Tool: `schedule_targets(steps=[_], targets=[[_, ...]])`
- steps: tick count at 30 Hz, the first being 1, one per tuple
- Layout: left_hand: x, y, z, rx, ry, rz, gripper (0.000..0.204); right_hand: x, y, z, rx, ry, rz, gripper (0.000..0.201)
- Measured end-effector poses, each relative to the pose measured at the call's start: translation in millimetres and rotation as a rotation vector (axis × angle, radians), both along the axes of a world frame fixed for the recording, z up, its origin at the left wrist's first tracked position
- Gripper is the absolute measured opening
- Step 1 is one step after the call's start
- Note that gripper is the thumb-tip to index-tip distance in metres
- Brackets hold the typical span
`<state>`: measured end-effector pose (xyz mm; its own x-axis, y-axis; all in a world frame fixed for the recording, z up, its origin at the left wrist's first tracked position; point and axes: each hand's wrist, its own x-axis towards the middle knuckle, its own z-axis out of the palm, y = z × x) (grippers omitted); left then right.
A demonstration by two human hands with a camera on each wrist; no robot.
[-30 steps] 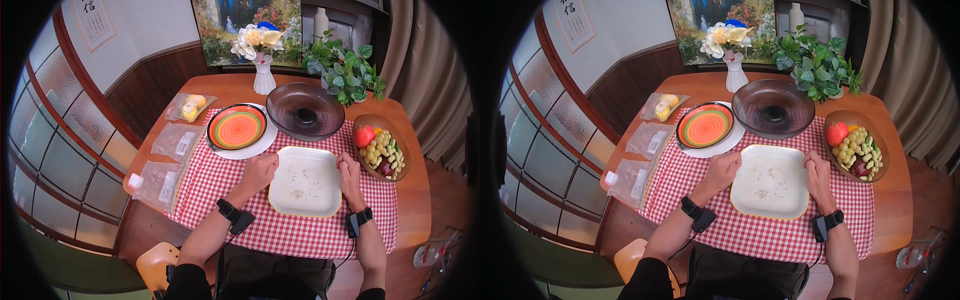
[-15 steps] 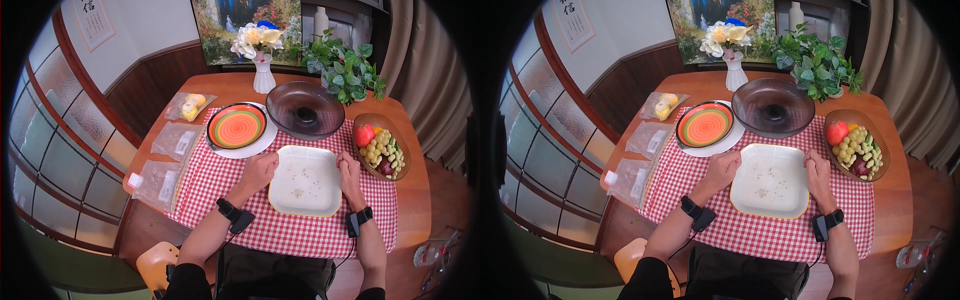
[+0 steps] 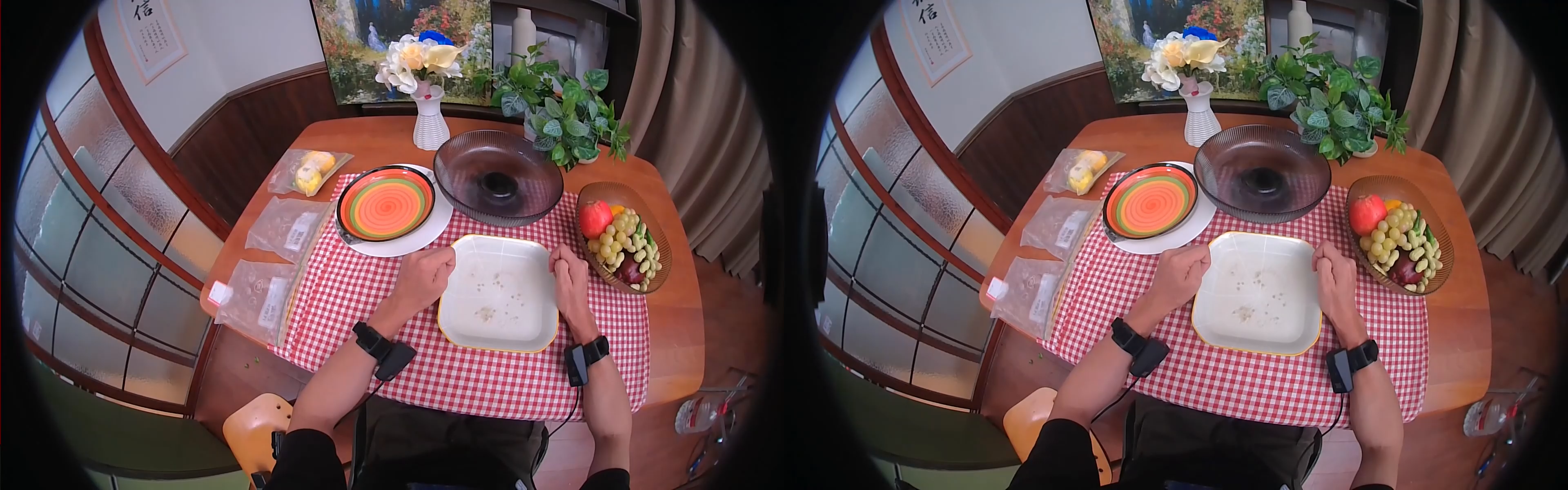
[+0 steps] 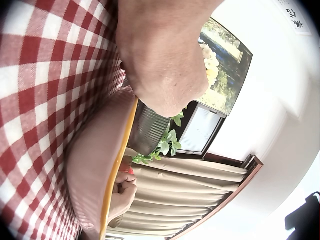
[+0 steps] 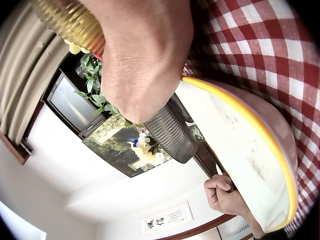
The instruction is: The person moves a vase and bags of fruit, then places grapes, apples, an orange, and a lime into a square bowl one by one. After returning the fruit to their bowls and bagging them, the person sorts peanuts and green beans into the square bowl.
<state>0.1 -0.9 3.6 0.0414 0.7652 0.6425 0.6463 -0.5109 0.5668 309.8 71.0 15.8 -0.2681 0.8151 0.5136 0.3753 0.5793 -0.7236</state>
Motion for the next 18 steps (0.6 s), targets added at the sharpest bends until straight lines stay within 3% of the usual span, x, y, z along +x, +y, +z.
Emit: schedule_targets(steps=[18], targets=[[-0.1, 0.1, -0.1, 0.000, -0.004, -0.011, 0.011, 0.0, 1.1, -2.7, -0.002, 0.018, 0.006, 0.020]])
